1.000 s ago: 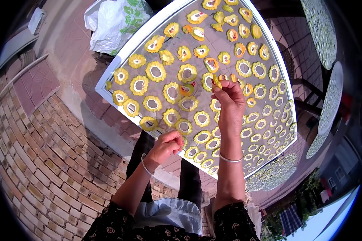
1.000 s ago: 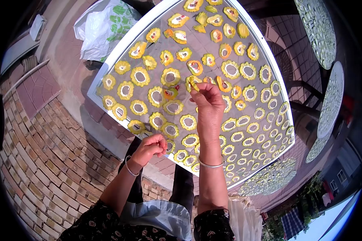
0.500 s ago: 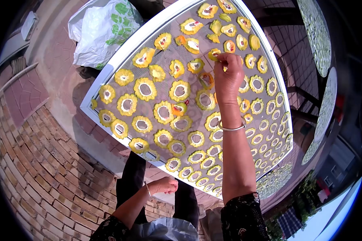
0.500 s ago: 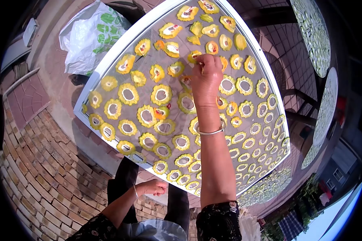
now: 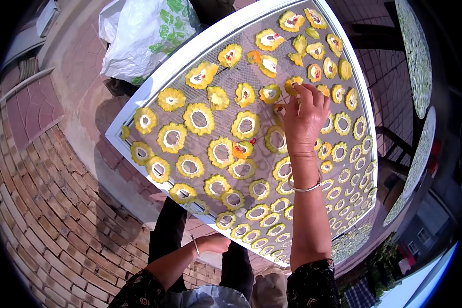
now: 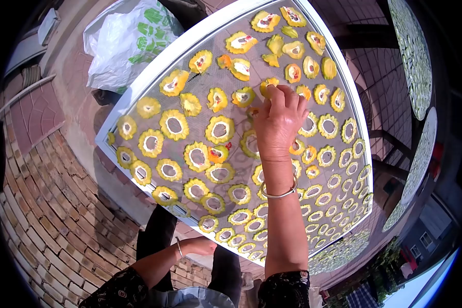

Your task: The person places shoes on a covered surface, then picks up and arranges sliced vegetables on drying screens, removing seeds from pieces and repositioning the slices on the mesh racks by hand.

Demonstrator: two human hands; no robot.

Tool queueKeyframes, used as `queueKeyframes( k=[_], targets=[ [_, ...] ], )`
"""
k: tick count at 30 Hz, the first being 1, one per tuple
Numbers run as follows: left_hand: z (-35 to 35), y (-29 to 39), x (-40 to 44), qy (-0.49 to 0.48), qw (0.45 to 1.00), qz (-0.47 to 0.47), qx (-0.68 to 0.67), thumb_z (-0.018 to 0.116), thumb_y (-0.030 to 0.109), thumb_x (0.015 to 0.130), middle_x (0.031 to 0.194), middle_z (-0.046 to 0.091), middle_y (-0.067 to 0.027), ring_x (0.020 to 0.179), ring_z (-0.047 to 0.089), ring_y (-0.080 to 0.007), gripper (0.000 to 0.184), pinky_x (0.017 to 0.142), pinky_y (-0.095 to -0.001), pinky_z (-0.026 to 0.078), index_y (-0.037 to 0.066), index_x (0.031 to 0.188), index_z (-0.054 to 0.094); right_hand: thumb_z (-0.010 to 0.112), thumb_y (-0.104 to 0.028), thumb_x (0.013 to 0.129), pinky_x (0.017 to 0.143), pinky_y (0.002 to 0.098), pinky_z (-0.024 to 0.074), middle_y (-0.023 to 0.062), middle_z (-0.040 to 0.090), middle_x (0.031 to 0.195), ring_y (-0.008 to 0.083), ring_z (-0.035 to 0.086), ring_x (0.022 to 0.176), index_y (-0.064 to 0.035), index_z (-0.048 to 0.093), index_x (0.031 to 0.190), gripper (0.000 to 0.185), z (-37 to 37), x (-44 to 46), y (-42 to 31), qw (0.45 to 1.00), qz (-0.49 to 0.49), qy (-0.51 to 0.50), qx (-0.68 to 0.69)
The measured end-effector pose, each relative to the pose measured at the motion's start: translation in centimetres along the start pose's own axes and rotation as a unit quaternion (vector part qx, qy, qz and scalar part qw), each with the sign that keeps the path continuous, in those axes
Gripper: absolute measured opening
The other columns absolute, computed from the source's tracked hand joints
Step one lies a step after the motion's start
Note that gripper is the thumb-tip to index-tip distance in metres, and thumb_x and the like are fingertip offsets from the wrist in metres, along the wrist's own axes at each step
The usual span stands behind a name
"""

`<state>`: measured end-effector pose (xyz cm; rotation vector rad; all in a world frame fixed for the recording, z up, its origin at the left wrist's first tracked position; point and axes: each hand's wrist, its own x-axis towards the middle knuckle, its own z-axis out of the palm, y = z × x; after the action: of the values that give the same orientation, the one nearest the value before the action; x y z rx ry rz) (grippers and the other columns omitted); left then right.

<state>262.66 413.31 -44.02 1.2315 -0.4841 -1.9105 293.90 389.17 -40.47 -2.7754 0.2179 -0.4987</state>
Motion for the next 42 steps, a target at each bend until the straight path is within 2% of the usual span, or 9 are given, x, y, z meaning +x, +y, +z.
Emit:
queueKeyframes(
  k=[3, 6, 10, 22, 25, 28, 31, 38, 42],
  targets=[
    [2.0, -1.9, 1.3, 0.035, 0.994, 0.053, 0.084, 0.050, 0.006, 0.065, 0.066, 0.062, -0.0203, 0.058, 0.060, -0.0298, 0.018, 0.053, -0.0404, 0.045, -0.005, 0.071, 0.063, 0.064, -0.003, 0.073, 0.076, 0.0386, 0.0412, 0.0057, 0.060, 0.091, 0.0280, 0.052, 0.082, -0.0104, 0.063, 0.089, 0.018, 0.2, 0.9, -1.1, 0.994, 0.041, -0.011, 0.098],
    [1.4, 0.1, 1.0, -0.067, 0.995, -0.032, 0.073, 0.051, 0.006, 0.066, 0.068, 0.060, -0.0233, 0.060, 0.058, -0.0290, 0.018, 0.056, -0.0405, 0.043, -0.007, 0.072, 0.062, 0.064, -0.002, 0.072, 0.078, 0.0395, 0.0424, 0.0096, 0.060, 0.090, 0.0306, 0.052, 0.084, -0.0082, 0.062, 0.088, 0.017, 1.0, 1.9, -2.9, 0.972, 0.095, -0.061, 0.204],
    [0.9, 0.8, 0.9, -0.082, 0.994, -0.039, 0.068, 0.051, 0.006, 0.066, 0.067, 0.060, -0.0232, 0.060, 0.059, -0.0285, 0.019, 0.056, -0.0402, 0.043, -0.008, 0.073, 0.061, 0.063, -0.001, 0.070, 0.080, 0.0412, 0.0430, 0.0117, 0.059, 0.092, 0.0317, 0.052, 0.089, -0.0072, 0.062, 0.091, 0.022, 2.5, 3.0, -4.1, 0.996, 0.013, -0.027, 0.079],
    [1.0, 1.1, 1.5, -0.094, 0.991, -0.074, 0.062, 0.051, 0.005, 0.067, 0.075, 0.062, -0.0244, 0.068, 0.062, -0.0308, 0.021, 0.061, -0.0406, 0.046, -0.009, 0.078, 0.062, 0.067, -0.009, 0.070, 0.076, 0.0388, 0.0421, 0.0081, 0.061, 0.085, 0.0295, 0.056, 0.083, -0.0081, 0.061, 0.090, 0.021, 3.3, 3.9, -3.8, 0.988, 0.068, -0.100, 0.096],
    [1.0, 1.3, 1.5, -0.104, 0.989, -0.086, 0.059, 0.051, 0.006, 0.067, 0.075, 0.062, -0.0243, 0.067, 0.062, -0.0307, 0.021, 0.061, -0.0407, 0.046, -0.009, 0.077, 0.062, 0.064, -0.009, 0.072, 0.071, 0.0390, 0.0412, 0.0078, 0.060, 0.079, 0.0298, 0.056, 0.078, -0.0066, 0.059, 0.083, 0.012, 3.8, 4.3, -3.2, 0.994, 0.027, -0.095, 0.039],
    [1.5, 0.4, 1.9, -0.096, 0.991, -0.075, 0.059, 0.050, 0.004, 0.065, 0.070, 0.061, -0.0232, 0.063, 0.060, -0.0299, 0.020, 0.057, -0.0404, 0.044, -0.009, 0.074, 0.061, 0.059, -0.007, 0.073, 0.067, 0.0394, 0.0403, 0.0088, 0.056, 0.074, 0.0304, 0.054, 0.075, -0.0056, 0.055, 0.077, 0.006, 3.7, 3.8, -2.9, 0.982, -0.163, -0.031, -0.090],
    [1.4, 0.7, 1.7, -0.087, 0.993, -0.063, 0.056, 0.049, 0.003, 0.062, 0.064, 0.060, -0.0217, 0.058, 0.059, -0.0286, 0.019, 0.051, -0.0395, 0.043, -0.009, 0.071, 0.061, 0.057, 0.000, 0.070, 0.066, 0.0400, 0.0405, 0.0089, 0.052, 0.068, 0.0313, 0.052, 0.073, -0.0054, 0.052, 0.074, 0.008, 3.6, 3.6, -2.4, 0.987, -0.150, -0.003, -0.053],
    [1.1, 1.2, 1.6, -0.115, 0.988, -0.074, 0.074, 0.051, 0.006, 0.067, 0.070, 0.061, -0.0217, 0.063, 0.060, -0.0284, 0.020, 0.057, -0.0392, 0.045, -0.007, 0.076, 0.063, 0.059, -0.006, 0.086, 0.062, 0.0271, 0.0481, 0.0122, 0.062, 0.077, 0.0211, 0.060, 0.064, -0.0001, 0.056, 0.089, 0.007, 1.6, 4.1, -2.6, 0.978, 0.104, -0.044, 0.176],
    [1.6, 0.5, 2.1, -0.120, 0.987, -0.068, 0.084, 0.050, 0.006, 0.066, 0.069, 0.061, -0.0216, 0.062, 0.059, -0.0285, 0.021, 0.057, -0.0399, 0.044, -0.007, 0.076, 0.063, 0.060, -0.005, 0.086, 0.061, 0.0261, 0.0466, 0.0042, 0.059, 0.074, 0.0120, 0.056, 0.064, 0.0003, 0.057, 0.089, 0.007, 1.0, 5.1, -3.0, 0.872, 0.251, -0.143, 0.395]
  ],
)
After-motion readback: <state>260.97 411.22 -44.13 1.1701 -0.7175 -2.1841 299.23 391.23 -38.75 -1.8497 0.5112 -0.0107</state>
